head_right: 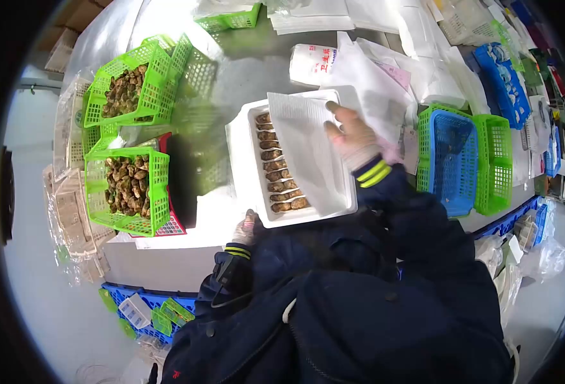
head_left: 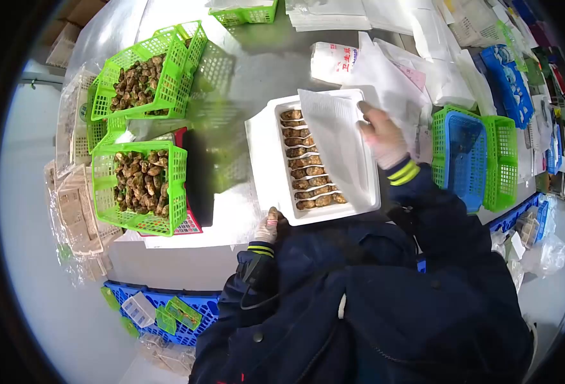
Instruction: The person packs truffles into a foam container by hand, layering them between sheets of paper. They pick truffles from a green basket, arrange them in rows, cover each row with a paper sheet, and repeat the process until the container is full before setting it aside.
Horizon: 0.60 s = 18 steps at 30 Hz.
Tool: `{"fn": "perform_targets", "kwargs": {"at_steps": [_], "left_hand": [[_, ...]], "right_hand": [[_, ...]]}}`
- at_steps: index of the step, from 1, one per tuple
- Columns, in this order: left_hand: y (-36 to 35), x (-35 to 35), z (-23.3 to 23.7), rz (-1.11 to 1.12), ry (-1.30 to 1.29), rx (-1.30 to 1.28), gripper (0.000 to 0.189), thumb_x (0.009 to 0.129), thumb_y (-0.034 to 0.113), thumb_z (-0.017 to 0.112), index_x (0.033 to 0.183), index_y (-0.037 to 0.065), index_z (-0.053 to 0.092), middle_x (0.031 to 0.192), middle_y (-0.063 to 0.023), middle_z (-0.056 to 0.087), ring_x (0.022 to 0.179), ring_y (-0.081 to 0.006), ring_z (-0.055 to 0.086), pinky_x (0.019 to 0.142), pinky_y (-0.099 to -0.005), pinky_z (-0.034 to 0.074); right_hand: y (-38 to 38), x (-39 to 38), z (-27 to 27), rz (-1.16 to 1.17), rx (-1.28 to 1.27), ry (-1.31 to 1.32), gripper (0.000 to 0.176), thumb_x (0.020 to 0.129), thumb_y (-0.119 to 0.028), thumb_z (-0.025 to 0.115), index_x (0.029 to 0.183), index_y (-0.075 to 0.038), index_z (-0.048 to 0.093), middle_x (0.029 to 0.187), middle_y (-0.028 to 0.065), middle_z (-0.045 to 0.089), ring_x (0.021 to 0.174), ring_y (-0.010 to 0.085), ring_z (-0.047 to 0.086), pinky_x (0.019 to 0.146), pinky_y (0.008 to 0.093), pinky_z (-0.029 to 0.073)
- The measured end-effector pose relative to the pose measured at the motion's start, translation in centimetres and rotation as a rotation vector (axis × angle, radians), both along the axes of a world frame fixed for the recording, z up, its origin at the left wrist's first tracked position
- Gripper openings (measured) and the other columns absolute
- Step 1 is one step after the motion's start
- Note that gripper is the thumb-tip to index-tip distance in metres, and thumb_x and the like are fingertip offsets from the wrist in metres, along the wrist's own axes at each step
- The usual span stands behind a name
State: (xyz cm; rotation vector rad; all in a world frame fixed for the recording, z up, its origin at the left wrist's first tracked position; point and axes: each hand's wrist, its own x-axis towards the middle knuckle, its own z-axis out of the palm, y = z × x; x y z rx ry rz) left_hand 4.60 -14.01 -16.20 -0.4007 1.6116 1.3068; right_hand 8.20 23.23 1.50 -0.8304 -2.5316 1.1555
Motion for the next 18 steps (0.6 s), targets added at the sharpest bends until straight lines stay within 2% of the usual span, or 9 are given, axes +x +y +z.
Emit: {"fn": "perform_targets", "kwargs": {"at_steps": [2, 3, 5, 9, 11, 14, 15, 16, 18], "left_hand": [[-0.1, -0.7, -1.5, 0.019, -0.220, 0.183, 0.047, 0.090, 0.048, 0.058, 0.109, 0.005, 0.062, 0.084, -0.0065, 0.064, 0.076, -0.0196, 0.059, 0.069, -0.0320, 0.048], [0.8, -0.8, -0.7, 0.019, -0.218, 0.189, 0.047, 0.090, 0.048, 0.058, 0.109, 0.005, 0.062, 0.084, -0.0065, 0.064, 0.076, -0.0196, 0.059, 0.069, -0.0320, 0.048], [3.4, -1.1, 2.1, 0.522, -0.212, 0.192, 0.047, 0.086, 0.041, 0.065, 0.114, 0.004, 0.058, 0.098, -0.0092, 0.064, 0.082, -0.0208, 0.060, 0.070, -0.0314, 0.049], [2.7, -1.6, 4.6, 0.620, -0.020, 0.523, 0.050, 0.078, 0.029, 0.077, 0.116, 0.003, 0.055, 0.106, -0.0093, 0.063, 0.089, -0.0211, 0.062, 0.074, -0.0318, 0.051], [1.1, -1.7, 6.3, 0.556, -0.124, 0.794, 0.049, 0.076, 0.022, 0.079, 0.114, 0.001, 0.056, 0.101, -0.0080, 0.064, 0.084, -0.0193, 0.062, 0.075, -0.0303, 0.051], [7.8, 0.0, 16.8, 0.202, 0.214, 0.581, 0.033, 0.077, 0.011, 0.074, 0.106, 0.000, 0.061, 0.089, -0.0047, 0.063, 0.080, -0.0147, 0.060, 0.071, -0.0279, 0.049], [9.3, 0.0, 18.2, 0.101, 0.183, 0.718, 0.021, 0.080, 0.003, 0.069, 0.101, 0.002, 0.063, 0.087, -0.0030, 0.062, 0.079, -0.0134, 0.058, 0.070, -0.0261, 0.047], [11.0, 0.5, 18.2, -0.127, 0.389, 0.517, 0.021, 0.079, -0.003, 0.067, 0.099, 0.004, 0.065, 0.086, -0.0018, 0.061, 0.080, -0.0122, 0.058, 0.071, -0.0252, 0.046], [13.6, 1.3, 17.0, -0.234, 0.537, 0.539, 0.028, 0.076, -0.004, 0.068, 0.101, 0.009, 0.065, 0.087, -0.0031, 0.059, 0.082, -0.0152, 0.058, 0.072, -0.0264, 0.046]], "right_hand": [[-1.8, -1.5, -4.5, 0.239, 0.519, -0.192, 0.062, 0.081, -0.034, 0.062, 0.131, -0.004, 0.044, 0.131, 0.0173, 0.048, 0.126, 0.0313, 0.041, 0.105, 0.0398, 0.034], [-3.6, -2.4, -5.2, 0.294, 0.433, -0.171, 0.064, 0.081, -0.037, 0.061, 0.133, -0.005, 0.043, 0.137, 0.0155, 0.042, 0.130, 0.0308, 0.036, 0.109, 0.0397, 0.029], [-7.3, -3.4, -6.4, 0.373, 0.520, -0.169, 0.070, 0.080, -0.040, 0.063, 0.136, -0.005, 0.039, 0.142, 0.0143, 0.035, 0.135, 0.0292, 0.028, 0.113, 0.0442, 0.018], [-9.9, -4.7, -6.5, 0.437, 0.549, -0.196, 0.075, 0.078, -0.041, 0.063, 0.138, -0.005, 0.036, 0.142, 0.0139, 0.031, 0.136, 0.0311, 0.023, 0.113, 0.0482, 0.015], [-10.0, -4.8, -7.2, 0.451, 0.603, -0.237, 0.076, 0.077, -0.042, 0.064, 0.138, -0.005, 0.035, 0.141, 0.0137, 0.030, 0.136, 0.0318, 0.022, 0.113, 0.0492, 0.015], [-9.6, -4.8, -7.7, 0.488, 0.527, -0.150, 0.080, 0.074, -0.039, 0.065, 0.139, -0.005, 0.033, 0.143, 0.0149, 0.029, 0.136, 0.0328, 0.023, 0.113, 0.0496, 0.013], [-9.4, -4.9, -9.8, 0.406, 0.743, -0.073, 0.066, 0.080, -0.034, 0.062, 0.134, -0.004, 0.040, 0.136, 0.0158, 0.040, 0.130, 0.0306, 0.036, 0.110, 0.0477, 0.026], [-8.6, -4.7, -9.9, 0.401, 0.742, -0.070, 0.066, 0.080, -0.034, 0.062, 0.134, -0.004, 0.040, 0.136, 0.0158, 0.040, 0.130, 0.0306, 0.036, 0.110, 0.0477, 0.026], [-5.8, -3.0, -9.8, 0.190, -0.472, 0.316, 0.048, 0.087, -0.028, 0.057, 0.127, -0.003, 0.048, 0.121, 0.0133, 0.052, 0.112, 0.0263, 0.049, 0.096, 0.0416, 0.040]]}}
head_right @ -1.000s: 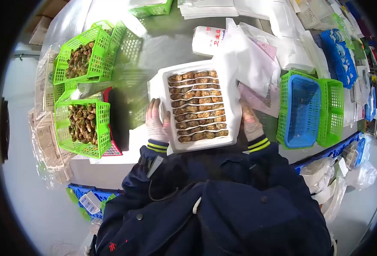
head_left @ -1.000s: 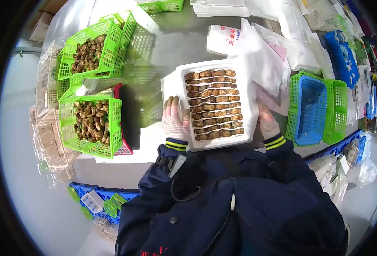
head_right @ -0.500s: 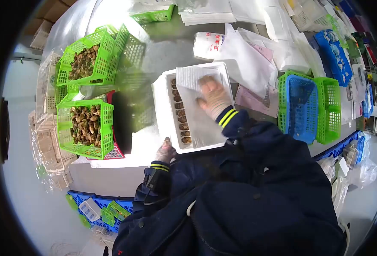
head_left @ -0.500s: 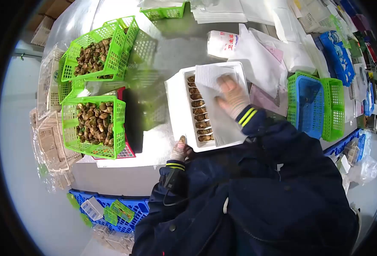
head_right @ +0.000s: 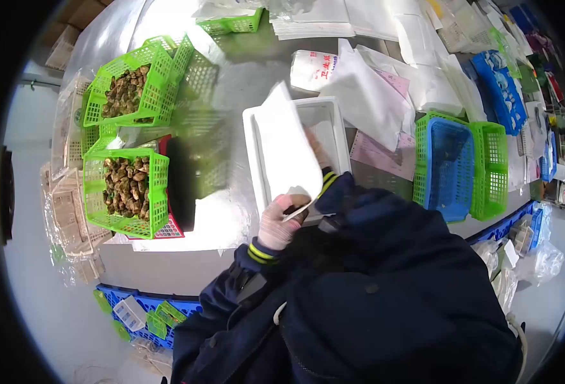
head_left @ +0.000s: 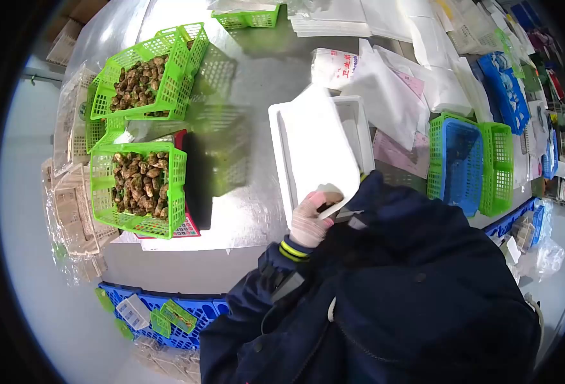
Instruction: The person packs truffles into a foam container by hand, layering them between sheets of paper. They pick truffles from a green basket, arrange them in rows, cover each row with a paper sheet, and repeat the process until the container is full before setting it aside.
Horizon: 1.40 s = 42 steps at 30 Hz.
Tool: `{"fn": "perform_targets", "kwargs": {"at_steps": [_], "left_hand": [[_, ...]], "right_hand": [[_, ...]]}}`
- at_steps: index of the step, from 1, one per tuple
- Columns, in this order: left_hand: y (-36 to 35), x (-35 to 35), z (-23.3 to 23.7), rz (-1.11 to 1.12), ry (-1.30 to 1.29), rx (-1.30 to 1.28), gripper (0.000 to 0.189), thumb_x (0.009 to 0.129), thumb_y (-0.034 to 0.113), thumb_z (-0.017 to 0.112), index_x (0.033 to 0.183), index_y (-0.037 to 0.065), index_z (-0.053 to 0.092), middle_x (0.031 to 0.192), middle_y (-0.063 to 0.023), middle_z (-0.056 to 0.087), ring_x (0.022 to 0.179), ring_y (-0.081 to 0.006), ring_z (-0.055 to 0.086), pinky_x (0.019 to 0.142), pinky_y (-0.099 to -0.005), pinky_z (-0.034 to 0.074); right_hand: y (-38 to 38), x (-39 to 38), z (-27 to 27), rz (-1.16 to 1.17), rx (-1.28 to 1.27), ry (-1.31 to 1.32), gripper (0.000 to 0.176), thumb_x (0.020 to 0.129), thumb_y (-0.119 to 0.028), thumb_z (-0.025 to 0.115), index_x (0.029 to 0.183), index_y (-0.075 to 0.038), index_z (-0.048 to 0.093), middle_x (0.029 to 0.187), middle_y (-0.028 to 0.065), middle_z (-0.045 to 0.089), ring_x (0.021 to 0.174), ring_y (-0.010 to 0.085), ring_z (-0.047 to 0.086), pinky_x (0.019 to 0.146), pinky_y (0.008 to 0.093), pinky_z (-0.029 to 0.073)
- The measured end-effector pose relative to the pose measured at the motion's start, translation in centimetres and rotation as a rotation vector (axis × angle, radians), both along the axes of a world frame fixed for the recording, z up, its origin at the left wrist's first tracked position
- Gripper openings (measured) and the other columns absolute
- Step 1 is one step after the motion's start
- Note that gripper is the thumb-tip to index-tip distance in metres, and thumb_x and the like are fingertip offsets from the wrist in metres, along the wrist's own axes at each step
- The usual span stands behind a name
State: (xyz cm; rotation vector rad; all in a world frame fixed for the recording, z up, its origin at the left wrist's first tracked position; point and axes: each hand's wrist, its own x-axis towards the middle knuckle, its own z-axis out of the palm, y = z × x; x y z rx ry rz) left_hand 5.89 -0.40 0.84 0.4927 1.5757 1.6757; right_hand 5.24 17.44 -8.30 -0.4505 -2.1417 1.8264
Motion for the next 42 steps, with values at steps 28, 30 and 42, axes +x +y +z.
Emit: {"fn": "perform_targets", "kwargs": {"at_steps": [28, 30, 42], "left_hand": [[2.9, 0.0, -4.3, -0.052, 0.830, -0.572, 0.073, 0.068, 0.020, 0.078, 0.131, 0.009, 0.042, 0.134, -0.0184, 0.043, 0.120, -0.0389, 0.044, 0.101, -0.0446, 0.039], [2.7, 0.1, -5.1, -0.067, 0.823, -0.563, 0.073, 0.068, 0.020, 0.078, 0.131, 0.009, 0.043, 0.135, -0.0180, 0.043, 0.121, -0.0386, 0.043, 0.101, -0.0444, 0.038], [2.2, -1.1, -7.4, -0.211, 0.995, -0.446, 0.066, 0.069, 0.021, 0.071, 0.129, 0.010, 0.047, 0.138, -0.0161, 0.041, 0.128, -0.0359, 0.038, 0.102, -0.0466, 0.034]], "right_hand": [[1.5, 0.9, 4.8, -0.041, 0.907, -0.672, 0.070, 0.075, -0.025, 0.072, 0.134, -0.008, 0.038, 0.132, 0.0157, 0.043, 0.116, 0.0333, 0.051, 0.095, 0.0390, 0.046], [1.8, 0.1, 4.7, 0.001, 0.842, -0.801, 0.065, 0.076, -0.027, 0.071, 0.130, -0.006, 0.041, 0.125, 0.0150, 0.049, 0.112, 0.0322, 0.053, 0.092, 0.0382, 0.047], [0.2, 1.1, 1.3, -0.287, 0.675, -0.507, 0.063, 0.076, -0.022, 0.068, 0.131, -0.005, 0.041, 0.139, 0.0195, 0.038, 0.128, 0.0362, 0.038, 0.109, 0.0423, 0.029]]}}
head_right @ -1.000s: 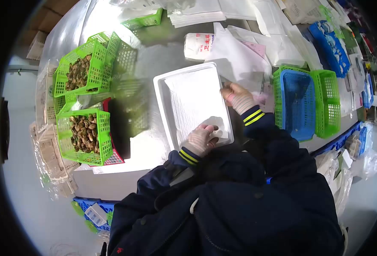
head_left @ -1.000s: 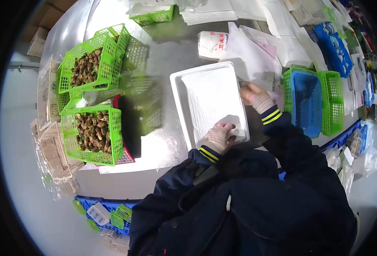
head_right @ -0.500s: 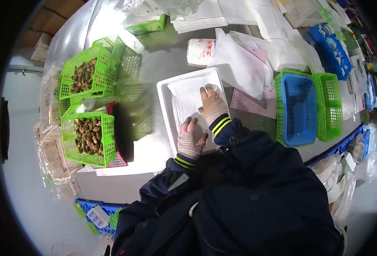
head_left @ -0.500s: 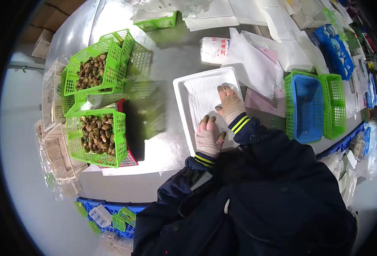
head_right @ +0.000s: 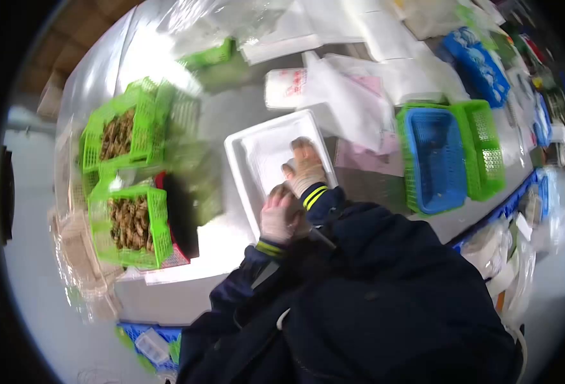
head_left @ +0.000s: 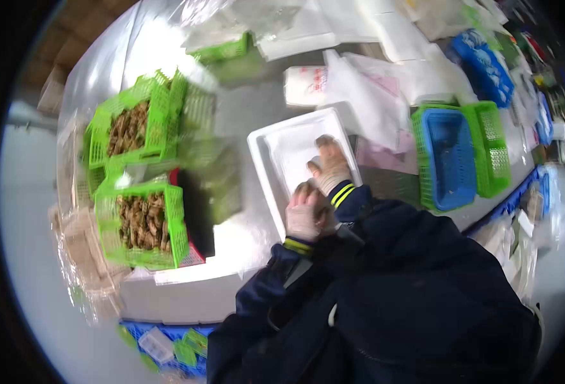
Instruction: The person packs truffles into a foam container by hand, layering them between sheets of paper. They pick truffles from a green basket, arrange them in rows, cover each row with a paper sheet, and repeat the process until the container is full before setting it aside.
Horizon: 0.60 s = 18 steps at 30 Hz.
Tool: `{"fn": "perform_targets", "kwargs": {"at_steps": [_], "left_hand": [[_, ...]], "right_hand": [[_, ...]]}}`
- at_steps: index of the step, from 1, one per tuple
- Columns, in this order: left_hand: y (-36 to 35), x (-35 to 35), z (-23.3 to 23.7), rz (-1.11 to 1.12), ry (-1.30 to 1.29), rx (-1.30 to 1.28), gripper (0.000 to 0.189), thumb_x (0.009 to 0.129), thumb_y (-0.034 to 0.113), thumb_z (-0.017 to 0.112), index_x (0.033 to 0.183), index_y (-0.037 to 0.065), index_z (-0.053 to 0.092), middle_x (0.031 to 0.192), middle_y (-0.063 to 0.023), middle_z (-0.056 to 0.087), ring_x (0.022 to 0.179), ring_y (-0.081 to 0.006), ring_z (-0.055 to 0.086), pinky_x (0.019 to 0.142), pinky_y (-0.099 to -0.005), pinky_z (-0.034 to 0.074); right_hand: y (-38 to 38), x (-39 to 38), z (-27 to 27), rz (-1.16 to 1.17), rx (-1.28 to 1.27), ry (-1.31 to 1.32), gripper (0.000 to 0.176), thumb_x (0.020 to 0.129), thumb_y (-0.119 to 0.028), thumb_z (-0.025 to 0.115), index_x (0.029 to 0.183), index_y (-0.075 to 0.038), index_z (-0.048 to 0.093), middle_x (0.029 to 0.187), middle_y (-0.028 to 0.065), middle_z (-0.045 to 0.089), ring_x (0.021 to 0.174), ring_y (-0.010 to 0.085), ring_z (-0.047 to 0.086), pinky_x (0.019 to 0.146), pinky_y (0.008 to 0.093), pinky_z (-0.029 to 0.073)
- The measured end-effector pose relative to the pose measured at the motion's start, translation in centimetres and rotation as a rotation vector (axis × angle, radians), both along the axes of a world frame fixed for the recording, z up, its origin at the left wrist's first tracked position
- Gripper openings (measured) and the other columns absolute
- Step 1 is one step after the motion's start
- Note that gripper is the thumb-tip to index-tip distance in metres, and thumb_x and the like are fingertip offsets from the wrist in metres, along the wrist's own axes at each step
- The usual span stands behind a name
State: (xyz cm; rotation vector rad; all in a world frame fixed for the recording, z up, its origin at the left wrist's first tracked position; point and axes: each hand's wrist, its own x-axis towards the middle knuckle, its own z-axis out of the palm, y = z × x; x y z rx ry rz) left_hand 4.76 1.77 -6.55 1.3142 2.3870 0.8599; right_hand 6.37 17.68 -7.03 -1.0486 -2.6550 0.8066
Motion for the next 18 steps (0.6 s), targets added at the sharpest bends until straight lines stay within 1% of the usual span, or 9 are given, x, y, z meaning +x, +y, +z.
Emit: {"fn": "perform_targets", "kwargs": {"at_steps": [1, 5, 7, 9, 11, 12, 15, 17, 18], "left_hand": [[-0.6, -0.5, 0.0, -0.007, 0.000, 0.053, 0.063, 0.070, 0.021, 0.070, 0.128, 0.010, 0.048, 0.136, -0.0168, 0.043, 0.126, -0.0364, 0.039, 0.101, -0.0471, 0.035], [-2.3, -4.5, 2.5, 0.393, 0.210, 0.341, 0.050, 0.078, 0.020, 0.068, 0.122, 0.001, 0.052, 0.124, -0.0235, 0.051, 0.113, -0.0387, 0.049, 0.098, -0.0479, 0.038], [-4.1, -6.7, 0.4, 0.558, 0.083, 0.151, 0.047, 0.084, 0.026, 0.066, 0.120, -0.002, 0.052, 0.120, -0.0234, 0.054, 0.106, -0.0359, 0.053, 0.092, -0.0443, 0.042], [-5.1, -9.6, -5.8, 0.412, -0.728, 0.184, 0.048, 0.088, 0.033, 0.062, 0.117, -0.004, 0.052, 0.106, -0.0225, 0.060, 0.096, -0.0320, 0.057, 0.084, -0.0400, 0.045], [-4.2, -10.3, -4.0, 0.431, -0.679, -0.269, 0.064, 0.089, 0.050, 0.058, 0.121, -0.004, 0.051, 0.097, -0.0167, 0.062, 0.090, -0.0243, 0.055, 0.083, -0.0366, 0.044], [-4.1, -10.0, -4.0, 0.424, -0.593, -0.197, 0.063, 0.089, 0.052, 0.055, 0.118, -0.004, 0.053, 0.097, -0.0151, 0.063, 0.087, -0.0211, 0.056, 0.078, -0.0344, 0.045], [-3.1, -10.2, -5.4, 0.533, -0.560, -0.176, 0.043, 0.089, 0.031, 0.060, 0.115, -0.004, 0.053, 0.091, -0.0115, 0.063, 0.078, -0.0194, 0.057, 0.070, -0.0325, 0.047], [-3.9, -11.0, -7.8, 0.482, -0.506, -0.096, 0.049, 0.086, 0.035, 0.062, 0.114, -0.005, 0.053, 0.092, -0.0206, 0.063, 0.079, -0.0314, 0.060, 0.075, -0.0403, 0.048], [-3.5, -10.9, -6.0, 0.506, -0.610, -0.093, 0.048, 0.086, 0.031, 0.062, 0.113, -0.007, 0.053, 0.090, -0.0187, 0.063, 0.076, -0.0267, 0.059, 0.073, -0.0377, 0.048]], "right_hand": [[0.0, 0.4, -3.0, 0.026, 0.129, 0.271, 0.063, 0.077, -0.022, 0.066, 0.132, -0.004, 0.041, 0.137, 0.0207, 0.040, 0.128, 0.0361, 0.038, 0.109, 0.0424, 0.029], [0.5, 2.2, 3.0, 0.014, 0.075, 0.317, 0.046, 0.084, -0.021, 0.059, 0.126, -0.005, 0.049, 0.129, 0.0174, 0.050, 0.122, 0.0337, 0.044, 0.102, 0.0407, 0.038], [1.6, 3.4, 7.7, -0.049, -0.049, 0.473, 0.041, 0.085, -0.024, 0.056, 0.121, -0.006, 0.051, 0.121, 0.0192, 0.054, 0.111, 0.0359, 0.052, 0.092, 0.0416, 0.044], [3.5, 5.1, 7.4, -0.140, 0.004, 0.247, 0.039, 0.085, -0.024, 0.057, 0.119, -0.007, 0.052, 0.110, 0.0202, 0.058, 0.102, 0.0374, 0.055, 0.086, 0.0440, 0.046], [4.8, 7.4, 5.1, -0.225, -0.096, 0.237, 0.026, 0.086, -0.024, 0.056, 0.103, -0.004, 0.058, 0.096, 0.0199, 0.061, 0.090, 0.0385, 0.059, 0.079, 0.0461, 0.047], [5.1, 9.0, 5.2, -0.194, -0.160, 0.210, 0.024, 0.086, -0.025, 0.056, 0.098, -0.005, 0.059, 0.093, 0.0189, 0.062, 0.087, 0.0383, 0.059, 0.077, 0.0459, 0.047], [4.2, 13.7, 6.0, -0.227, -0.209, 0.107, 0.022, 0.086, -0.027, 0.055, 0.092, -0.007, 0.062, 0.087, 0.0158, 0.064, 0.083, 0.0372, 0.061, 0.074, 0.0445, 0.048], [3.9, 16.3, 5.7, -0.174, -0.330, 0.065, 0.020, 0.087, -0.028, 0.055, 0.091, -0.011, 0.064, 0.092, 0.0145, 0.064, 0.086, 0.0365, 0.061, 0.073, 0.0436, 0.048], [3.3, 17.4, 6.4, -0.172, -0.278, 0.130, 0.019, 0.087, -0.027, 0.055, 0.093, -0.011, 0.064, 0.093, 0.0138, 0.064, 0.087, 0.0360, 0.061, 0.073, 0.0432, 0.048]]}}
